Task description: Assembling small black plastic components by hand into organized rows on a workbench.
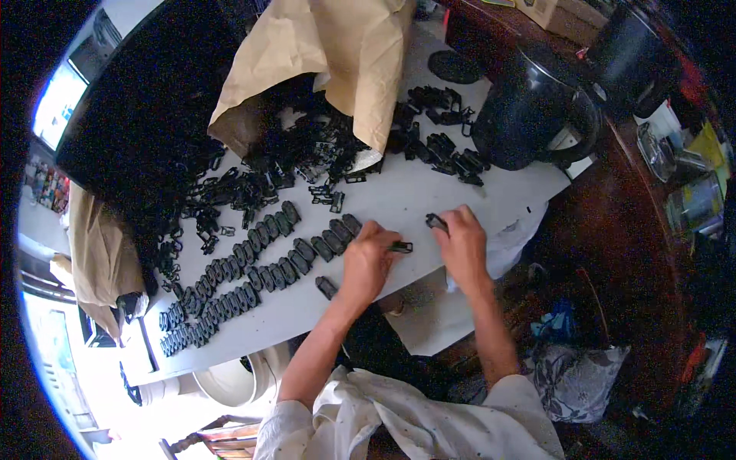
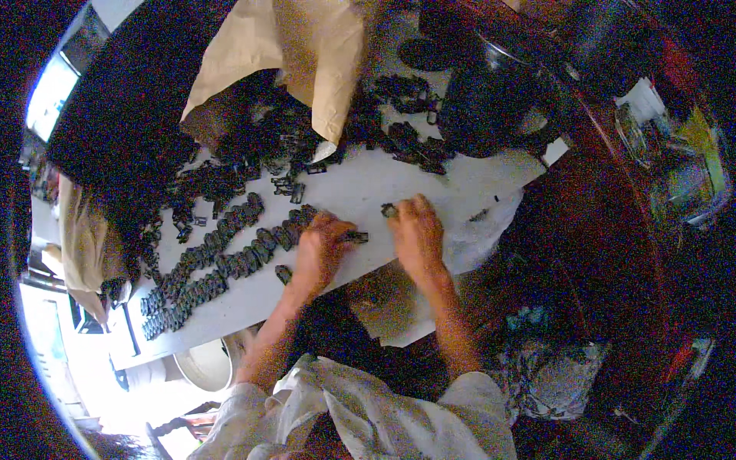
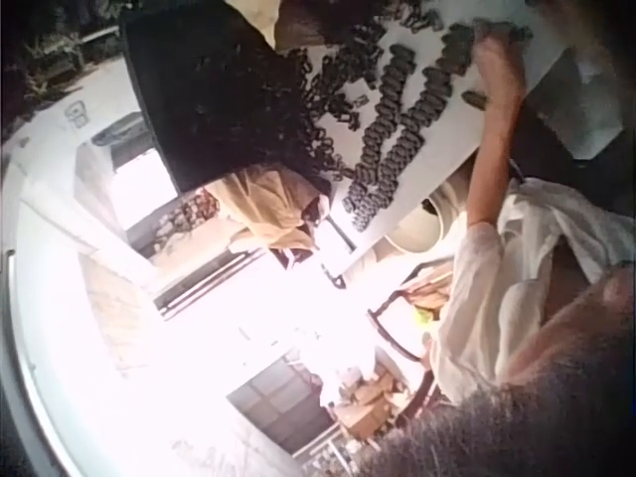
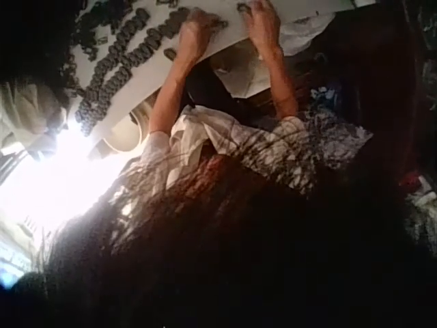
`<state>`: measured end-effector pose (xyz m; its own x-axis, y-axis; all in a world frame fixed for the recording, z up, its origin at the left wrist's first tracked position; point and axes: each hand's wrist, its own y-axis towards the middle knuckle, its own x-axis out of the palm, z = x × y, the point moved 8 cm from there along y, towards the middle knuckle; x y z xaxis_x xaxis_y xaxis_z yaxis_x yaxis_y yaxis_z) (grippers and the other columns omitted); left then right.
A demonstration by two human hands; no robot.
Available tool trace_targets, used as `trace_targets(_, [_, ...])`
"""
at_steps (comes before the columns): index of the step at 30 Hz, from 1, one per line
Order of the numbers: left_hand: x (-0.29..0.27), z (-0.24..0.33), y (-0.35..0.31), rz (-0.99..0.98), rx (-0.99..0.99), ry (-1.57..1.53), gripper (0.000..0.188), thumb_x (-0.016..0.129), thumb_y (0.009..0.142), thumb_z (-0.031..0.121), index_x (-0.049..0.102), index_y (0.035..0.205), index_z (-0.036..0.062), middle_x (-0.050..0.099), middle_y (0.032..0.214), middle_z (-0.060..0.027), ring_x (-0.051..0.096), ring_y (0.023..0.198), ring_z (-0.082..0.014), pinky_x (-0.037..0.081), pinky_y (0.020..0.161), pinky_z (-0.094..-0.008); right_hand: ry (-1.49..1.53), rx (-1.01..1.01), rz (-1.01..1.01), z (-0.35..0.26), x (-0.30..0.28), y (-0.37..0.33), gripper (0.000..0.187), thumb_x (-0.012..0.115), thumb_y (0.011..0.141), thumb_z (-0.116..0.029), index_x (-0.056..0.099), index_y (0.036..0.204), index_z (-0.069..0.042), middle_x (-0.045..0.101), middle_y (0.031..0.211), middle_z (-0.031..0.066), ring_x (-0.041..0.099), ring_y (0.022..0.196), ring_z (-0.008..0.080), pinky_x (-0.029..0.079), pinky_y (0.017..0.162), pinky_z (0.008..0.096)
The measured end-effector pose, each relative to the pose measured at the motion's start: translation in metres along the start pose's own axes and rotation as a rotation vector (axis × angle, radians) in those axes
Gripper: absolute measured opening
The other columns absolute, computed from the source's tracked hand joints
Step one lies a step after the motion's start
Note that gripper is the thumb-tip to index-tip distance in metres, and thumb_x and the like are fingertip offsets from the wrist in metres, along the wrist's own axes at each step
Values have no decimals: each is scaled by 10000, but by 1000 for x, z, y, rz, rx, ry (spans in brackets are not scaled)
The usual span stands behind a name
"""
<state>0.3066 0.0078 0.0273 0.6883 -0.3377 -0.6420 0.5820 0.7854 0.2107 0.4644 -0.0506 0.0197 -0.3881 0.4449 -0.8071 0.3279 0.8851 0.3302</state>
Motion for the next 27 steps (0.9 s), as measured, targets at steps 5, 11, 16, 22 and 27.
trace_targets(5, [15,-4,9,36,26,36,311,717,629,33,666,936,42,579,887,-139,573,825,-341,481,730,-407,343,-150,-85,-12,-12,3,238,690,711,-3,585,925,2,542,909,126,567,849,318,460,704,389])
trace_targets(11, [17,-13,11,42,86,-26,315,725,611,4,621,907,22,553,856,-145,566,813,-361,468,693,-424,227,-342,-142,-35,4,8,316,724,649,21,586,934,11,542,910,126,568,862,312,479,721,393])
trace_targets(16, [18,-15,11,42,98,-20,333,727,624,-30,597,928,5,525,892,-164,570,792,-385,463,681,-440,212,-453,-207,-48,10,7,329,722,631,28,581,928,18,540,909,126,565,863,318,479,738,406])
trace_targets(22, [14,-10,9,91,81,-54,232,717,631,29,631,847,26,564,794,-140,566,776,-343,474,664,-408,164,-396,-200,-44,10,2,300,699,644,29,588,922,26,538,894,130,556,866,319,479,729,403])
trace_targets(27, [17,-12,8,43,83,-38,231,704,654,37,618,869,30,524,842,-153,563,781,-363,472,667,-428,94,-375,-240,-48,12,0,195,645,709,-16,564,882,22,519,892,143,548,884,331,477,735,419])
